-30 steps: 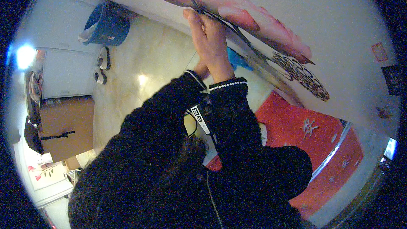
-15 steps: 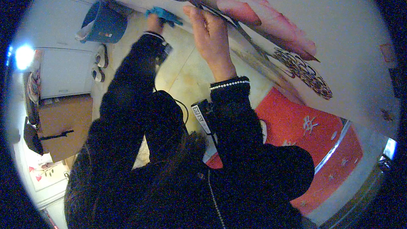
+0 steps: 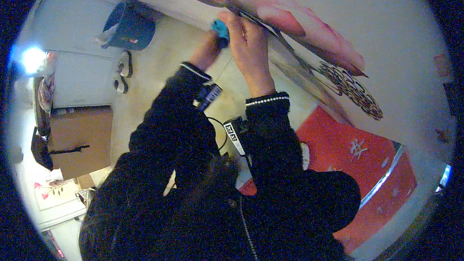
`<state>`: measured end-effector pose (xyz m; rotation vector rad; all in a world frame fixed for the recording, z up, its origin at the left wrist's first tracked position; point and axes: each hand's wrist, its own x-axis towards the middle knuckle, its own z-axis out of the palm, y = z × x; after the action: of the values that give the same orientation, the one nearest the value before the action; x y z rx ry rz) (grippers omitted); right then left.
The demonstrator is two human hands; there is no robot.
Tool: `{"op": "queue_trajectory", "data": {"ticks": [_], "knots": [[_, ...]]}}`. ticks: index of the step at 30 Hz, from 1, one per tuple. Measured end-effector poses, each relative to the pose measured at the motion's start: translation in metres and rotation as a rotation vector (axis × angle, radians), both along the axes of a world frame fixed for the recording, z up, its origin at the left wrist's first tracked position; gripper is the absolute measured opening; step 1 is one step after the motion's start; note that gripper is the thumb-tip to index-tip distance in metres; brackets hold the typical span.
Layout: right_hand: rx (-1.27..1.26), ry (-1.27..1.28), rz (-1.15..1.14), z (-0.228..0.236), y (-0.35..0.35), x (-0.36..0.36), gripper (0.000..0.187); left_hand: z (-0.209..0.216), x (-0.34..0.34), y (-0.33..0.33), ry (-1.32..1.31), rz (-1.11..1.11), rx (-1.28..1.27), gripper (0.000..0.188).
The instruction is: The person wipes the front of a white cabinet with a blue cloth, then moves to wipe a nearby table surface. The person uses a cloth to clean the surfaces in a home environment.
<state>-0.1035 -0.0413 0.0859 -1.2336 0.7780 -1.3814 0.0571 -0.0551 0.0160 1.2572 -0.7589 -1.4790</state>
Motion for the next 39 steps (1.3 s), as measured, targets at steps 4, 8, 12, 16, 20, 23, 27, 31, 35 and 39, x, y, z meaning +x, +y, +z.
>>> {"op": "queue_trajectory", "data": {"ticks": [4,8,12,16,20,23,27,31,35,39], "knots": [[0.014,0.009,-0.016,0.001,-0.001,0.002,0.042,0.067,0.045,-0.022,-0.222,0.181,-0.502,0.015],[0.012,-0.008,-0.038,0.002,-0.002,0.003,0.037,0.124,0.062,-0.042,-0.355,0.330,-0.570,0.006],[0.063,-0.045,-0.014,0.001,-0.001,0.004,0.041,0.154,0.064,-0.044,-0.725,0.358,-0.695,0.038],[0.116,-0.136,0.014,0.002,-0.002,0.004,0.043,0.138,-0.005,-0.017,-1.313,0.588,-1.043,0.058],[0.103,0.046,-0.059,0.009,-0.001,-0.003,0.039,0.141,-0.060,0.024,-1.229,0.175,-1.174,0.074],[-0.082,0.045,-0.095,0.014,0.002,-0.006,0.039,0.153,-0.075,0.033,-1.260,-0.083,-1.245,0.075],[-0.013,-0.012,-0.056,0.014,0.000,-0.007,0.040,0.161,-0.069,0.022,-1.090,-0.032,-1.111,0.061],[0.065,0.045,0.050,0.010,-0.002,-0.008,0.039,0.147,-0.062,0.015,-0.618,0.067,-0.802,0.067],[0.085,-0.041,0.085,0.012,0.000,-0.005,0.043,0.140,-0.032,0.001,-1.260,0.330,-1.206,0.066],[0.115,0.006,0.116,0.015,0.004,-0.008,0.059,0.156,0.017,-0.026,-1.157,0.529,-0.948,0.060]]}}
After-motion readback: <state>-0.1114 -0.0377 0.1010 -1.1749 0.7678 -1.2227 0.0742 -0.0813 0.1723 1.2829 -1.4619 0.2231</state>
